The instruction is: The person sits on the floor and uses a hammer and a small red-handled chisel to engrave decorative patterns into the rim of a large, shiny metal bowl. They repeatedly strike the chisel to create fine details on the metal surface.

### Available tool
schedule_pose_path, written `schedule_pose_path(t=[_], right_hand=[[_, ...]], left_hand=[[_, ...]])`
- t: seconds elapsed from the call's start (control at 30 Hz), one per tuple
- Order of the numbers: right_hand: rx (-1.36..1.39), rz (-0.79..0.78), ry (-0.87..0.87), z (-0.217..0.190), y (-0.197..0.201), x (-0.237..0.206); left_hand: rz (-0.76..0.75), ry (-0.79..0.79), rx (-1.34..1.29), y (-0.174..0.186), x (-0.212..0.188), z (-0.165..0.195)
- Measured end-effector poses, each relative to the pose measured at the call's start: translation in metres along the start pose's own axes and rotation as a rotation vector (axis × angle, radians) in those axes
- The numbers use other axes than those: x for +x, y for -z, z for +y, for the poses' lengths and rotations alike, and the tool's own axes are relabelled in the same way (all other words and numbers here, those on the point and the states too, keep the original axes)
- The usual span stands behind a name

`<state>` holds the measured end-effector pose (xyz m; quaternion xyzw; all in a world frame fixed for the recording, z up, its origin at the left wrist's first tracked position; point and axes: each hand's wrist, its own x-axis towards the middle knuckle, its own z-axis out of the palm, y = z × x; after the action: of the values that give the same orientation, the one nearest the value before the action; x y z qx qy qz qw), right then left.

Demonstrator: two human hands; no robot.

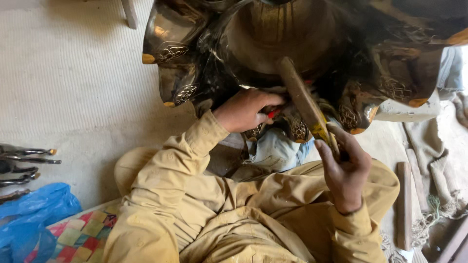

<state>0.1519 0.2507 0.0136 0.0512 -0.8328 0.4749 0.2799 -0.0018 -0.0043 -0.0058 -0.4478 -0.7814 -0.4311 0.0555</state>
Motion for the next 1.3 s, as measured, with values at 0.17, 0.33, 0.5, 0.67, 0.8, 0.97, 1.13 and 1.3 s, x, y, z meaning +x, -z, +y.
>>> schedule_pose_path(t=[0.17, 0.33, 0.5, 0.67, 0.8, 0.97, 1.13, 1.3], right_hand=[[0.218, 0.203, -0.202, -0.019, -0.007, -0.003], [0.155, 0.114, 0.032, -0.028, -0.013, -0.003], [0.019, 0.000, -0.035, -0.013, -0.011, -0.013], [0.063, 0.040, 0.131, 0.000, -0.010, -0.014], [0.065, 0.118, 0.114, -0.011, -0.012, -0.016], [-0.092, -0.075, 0.165, -0.028, -0.009, -0.015], [-0.124, -0.011, 0.109, -0.029, -0.001, -0.012], [0.006, 0.065, 0.286, -0.021, 0.006, -0.011]], left_hand=[[-0.055, 0.038, 0.001, 0.004, -0.004, 0.003], [-0.068, 0.076, -0.060, 0.006, -0.009, 0.005], [0.029, -0.004, -0.038, 0.004, -0.014, 0.003], [-0.006, 0.033, -0.071, 0.003, -0.023, 0.009], [0.031, 0.084, -0.040, 0.008, -0.026, 0.020], [0.103, 0.147, -0.096, 0.012, -0.035, 0.032], [0.148, 0.222, -0.075, 0.006, -0.046, 0.041], [0.356, 0.312, -0.293, -0.006, -0.043, 0.041]])
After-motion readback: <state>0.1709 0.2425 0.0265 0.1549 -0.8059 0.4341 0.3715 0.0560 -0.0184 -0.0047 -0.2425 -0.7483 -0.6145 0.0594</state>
